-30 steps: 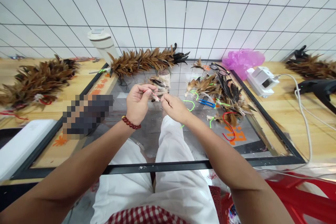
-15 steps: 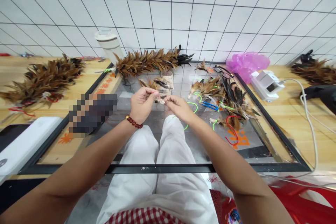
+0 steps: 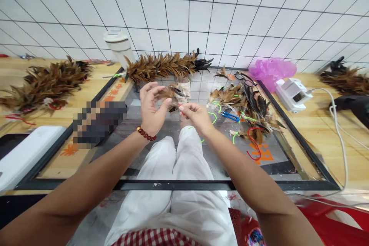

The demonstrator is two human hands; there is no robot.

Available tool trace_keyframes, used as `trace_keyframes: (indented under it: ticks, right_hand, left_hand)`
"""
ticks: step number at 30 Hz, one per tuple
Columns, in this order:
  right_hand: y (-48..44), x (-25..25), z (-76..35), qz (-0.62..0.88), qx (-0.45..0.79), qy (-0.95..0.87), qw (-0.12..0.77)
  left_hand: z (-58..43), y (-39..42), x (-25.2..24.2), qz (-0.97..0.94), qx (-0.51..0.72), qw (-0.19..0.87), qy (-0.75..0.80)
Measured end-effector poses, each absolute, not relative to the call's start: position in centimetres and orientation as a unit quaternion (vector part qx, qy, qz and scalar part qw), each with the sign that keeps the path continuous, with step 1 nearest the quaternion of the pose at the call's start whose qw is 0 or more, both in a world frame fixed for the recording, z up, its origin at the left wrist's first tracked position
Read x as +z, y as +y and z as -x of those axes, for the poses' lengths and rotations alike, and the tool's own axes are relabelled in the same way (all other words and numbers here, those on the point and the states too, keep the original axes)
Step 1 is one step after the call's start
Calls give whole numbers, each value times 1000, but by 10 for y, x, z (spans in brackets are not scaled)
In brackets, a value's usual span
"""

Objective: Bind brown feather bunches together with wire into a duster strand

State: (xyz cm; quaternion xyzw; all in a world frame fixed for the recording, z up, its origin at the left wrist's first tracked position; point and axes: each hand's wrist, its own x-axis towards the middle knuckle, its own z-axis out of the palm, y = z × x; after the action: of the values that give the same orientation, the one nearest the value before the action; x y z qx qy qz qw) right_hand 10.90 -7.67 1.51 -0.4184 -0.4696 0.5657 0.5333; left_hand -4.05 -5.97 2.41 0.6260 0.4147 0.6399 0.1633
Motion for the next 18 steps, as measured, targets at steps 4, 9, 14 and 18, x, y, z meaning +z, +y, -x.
trace_keyframes:
  ticks: [4, 9, 14, 18]
  right_hand:
    - [-74, 12, -110, 404, 562, -437, 574]
    - [-78, 13, -109, 435, 454, -534, 565]
    - [-84, 15, -107, 447, 330, -646, 524]
    - [-86, 14, -106, 414, 323, -672, 521]
  left_hand:
    - [35, -58, 21, -526, 620, 401, 423]
    - [31, -63, 23, -454, 531, 613, 369]
    - [33, -60, 26, -400, 577, 609, 369]
    - [34, -58, 23, -393, 581, 610, 368]
